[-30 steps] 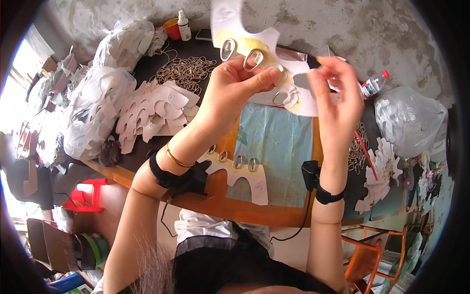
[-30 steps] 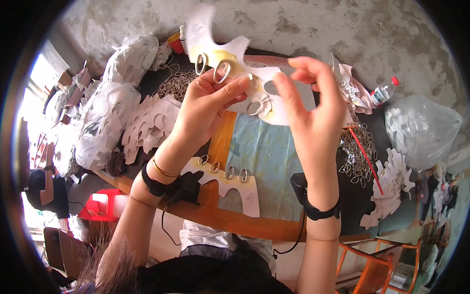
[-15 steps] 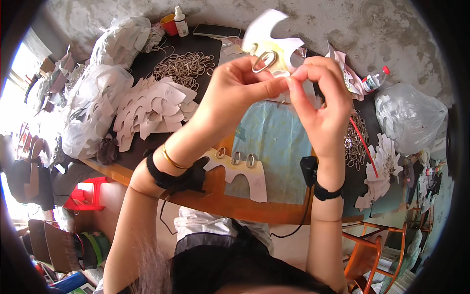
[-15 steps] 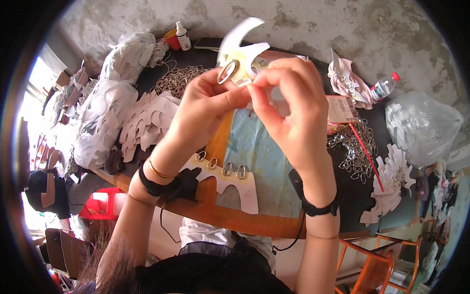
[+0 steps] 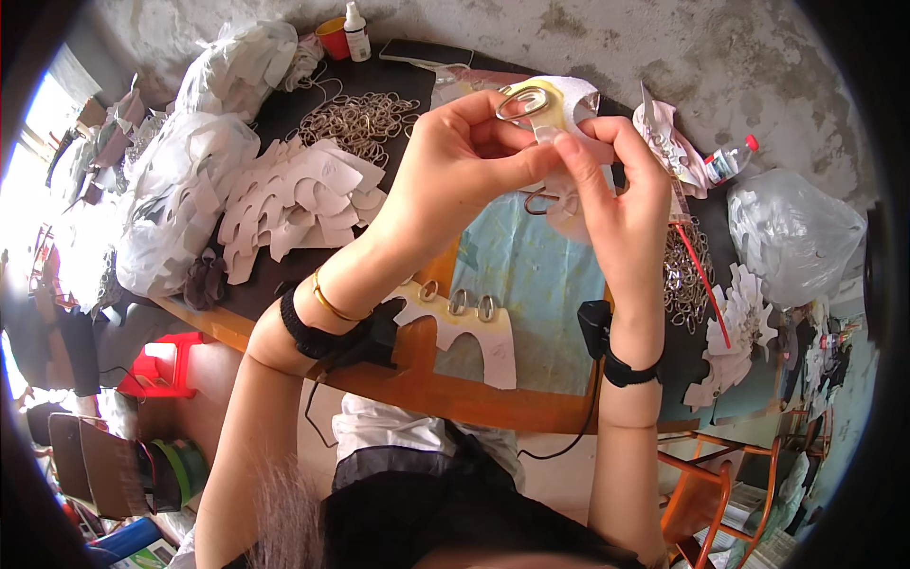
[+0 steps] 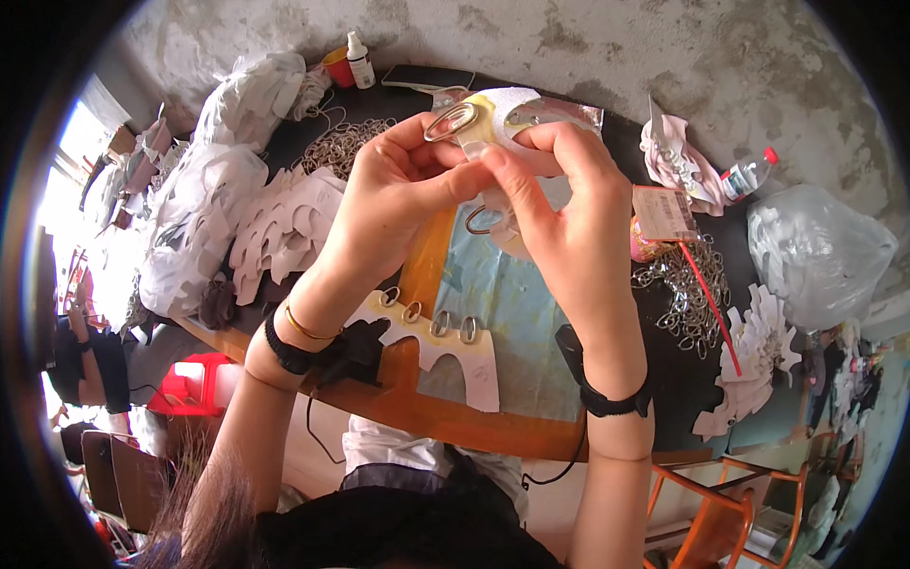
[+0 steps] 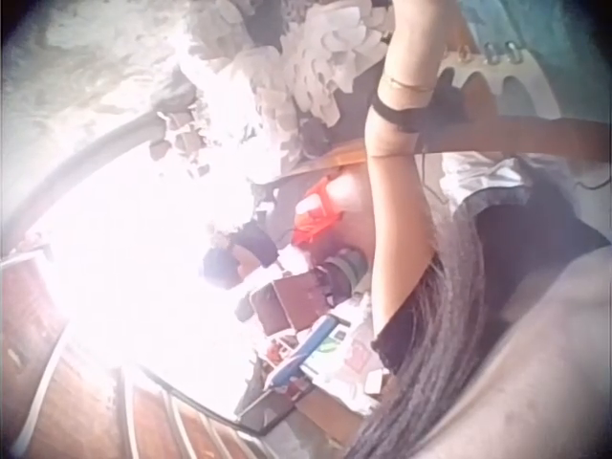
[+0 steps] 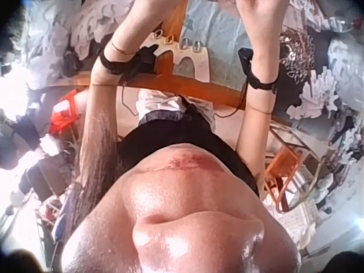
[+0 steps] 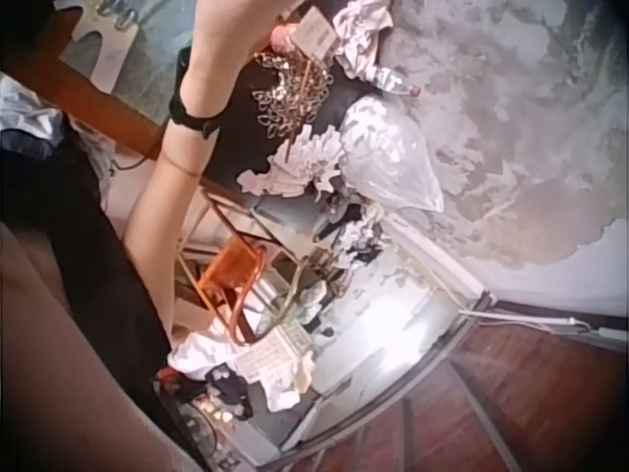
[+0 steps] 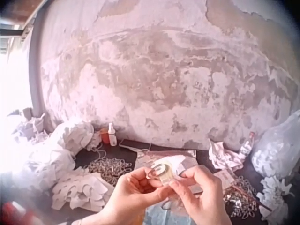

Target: Insert metal rings into pre-cut holes of a shoe upper component.

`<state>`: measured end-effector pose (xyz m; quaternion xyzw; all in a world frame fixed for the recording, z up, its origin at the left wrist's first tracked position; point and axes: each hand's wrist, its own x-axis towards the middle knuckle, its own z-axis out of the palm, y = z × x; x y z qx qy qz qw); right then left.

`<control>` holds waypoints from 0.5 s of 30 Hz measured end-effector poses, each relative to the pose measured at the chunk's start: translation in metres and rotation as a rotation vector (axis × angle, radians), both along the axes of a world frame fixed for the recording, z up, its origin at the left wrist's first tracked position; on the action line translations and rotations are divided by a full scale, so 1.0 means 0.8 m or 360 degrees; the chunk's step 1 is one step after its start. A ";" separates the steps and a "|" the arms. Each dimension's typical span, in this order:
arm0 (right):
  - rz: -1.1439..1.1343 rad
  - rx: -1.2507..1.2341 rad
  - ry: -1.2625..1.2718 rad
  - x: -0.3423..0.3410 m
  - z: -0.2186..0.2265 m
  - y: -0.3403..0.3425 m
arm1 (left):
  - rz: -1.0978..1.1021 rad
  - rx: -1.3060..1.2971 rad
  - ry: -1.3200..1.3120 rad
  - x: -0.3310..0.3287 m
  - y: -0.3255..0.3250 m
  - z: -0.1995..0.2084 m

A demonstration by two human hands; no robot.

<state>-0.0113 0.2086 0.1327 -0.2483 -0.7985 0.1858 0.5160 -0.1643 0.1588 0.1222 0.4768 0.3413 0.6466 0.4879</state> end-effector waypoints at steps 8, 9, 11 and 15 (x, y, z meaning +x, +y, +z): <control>0.0366 -0.0481 0.0047 0.004 0.002 -0.007 | -0.0142 0.0144 -0.0012 -0.002 0.005 0.001; 0.0632 -0.0835 0.0153 0.005 0.003 -0.008 | -0.0278 0.0221 -0.0050 -0.007 0.010 0.000; 0.0742 -0.1034 0.0228 0.004 -0.001 -0.007 | -0.0431 0.0250 -0.0110 -0.020 0.020 -0.009; 0.1037 -0.1465 0.0478 -0.006 -0.011 -0.007 | -0.0743 0.0122 -0.0363 -0.027 0.033 -0.027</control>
